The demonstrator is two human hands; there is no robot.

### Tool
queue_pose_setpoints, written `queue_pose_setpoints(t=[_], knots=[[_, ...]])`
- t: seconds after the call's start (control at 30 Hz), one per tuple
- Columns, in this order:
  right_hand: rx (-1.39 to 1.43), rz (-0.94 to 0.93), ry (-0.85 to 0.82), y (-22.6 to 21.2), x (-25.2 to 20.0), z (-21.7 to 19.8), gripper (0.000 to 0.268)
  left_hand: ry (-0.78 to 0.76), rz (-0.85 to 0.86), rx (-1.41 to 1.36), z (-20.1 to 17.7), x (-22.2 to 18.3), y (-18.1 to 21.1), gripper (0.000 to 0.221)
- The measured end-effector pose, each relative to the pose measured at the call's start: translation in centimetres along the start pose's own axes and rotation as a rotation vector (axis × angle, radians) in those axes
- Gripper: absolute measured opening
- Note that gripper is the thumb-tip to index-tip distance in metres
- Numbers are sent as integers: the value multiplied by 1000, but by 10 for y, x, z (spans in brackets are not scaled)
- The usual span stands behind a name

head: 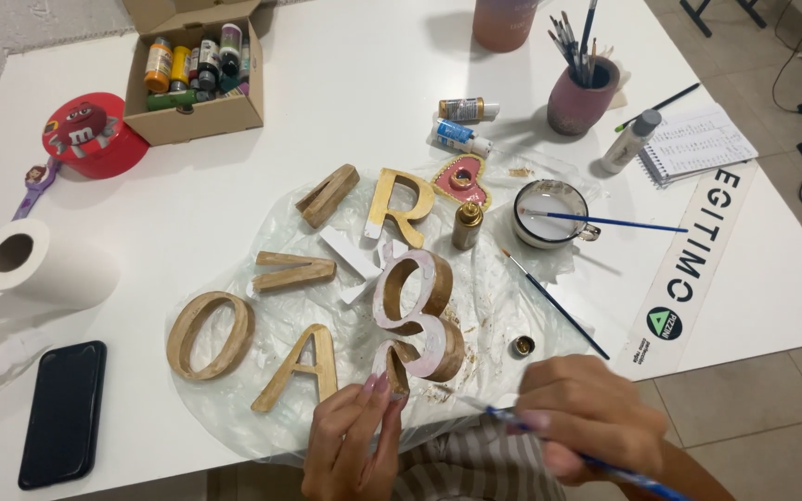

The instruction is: Painting wooden letters with gold and white paint using a brush.

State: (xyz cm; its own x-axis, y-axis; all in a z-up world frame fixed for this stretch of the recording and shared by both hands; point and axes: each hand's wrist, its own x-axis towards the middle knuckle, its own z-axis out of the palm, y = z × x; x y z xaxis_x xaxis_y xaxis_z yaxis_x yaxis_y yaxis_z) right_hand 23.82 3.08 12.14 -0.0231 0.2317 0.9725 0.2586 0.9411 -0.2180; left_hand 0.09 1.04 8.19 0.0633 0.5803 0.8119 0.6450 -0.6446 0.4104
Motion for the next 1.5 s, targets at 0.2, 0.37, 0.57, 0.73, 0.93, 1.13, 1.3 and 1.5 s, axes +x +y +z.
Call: queue_pose_setpoints(t=[0.2,0.37,0.57,0.73,0.93,1.13,1.3,1.5], knots=[[125,291,105,16,18,8,36,2,6,-16,-2,-3,-2,44],[234,201,68,4,14,11,15,1,8,5,1,-3,-4,41],[115,408,248,19,34,9,18,57,-99,-108,10,-6,-9,43],[156,459,395,-6,19,-3,16,111,-361,-404,27,-29,-11,32],[115,529,393,-47,-10,23,15,128,-553,-501,35,-42,-13,28],[-6,582,171,-63,-17,24,25,167,-467,-473,42,-56,-23,40],[-100,567,170,-58,-12,30,26,108,-368,-316,40,-68,-33,61],[-134,629,144,-57,-9,30,26,165,-320,-384,41,-57,-27,33]])
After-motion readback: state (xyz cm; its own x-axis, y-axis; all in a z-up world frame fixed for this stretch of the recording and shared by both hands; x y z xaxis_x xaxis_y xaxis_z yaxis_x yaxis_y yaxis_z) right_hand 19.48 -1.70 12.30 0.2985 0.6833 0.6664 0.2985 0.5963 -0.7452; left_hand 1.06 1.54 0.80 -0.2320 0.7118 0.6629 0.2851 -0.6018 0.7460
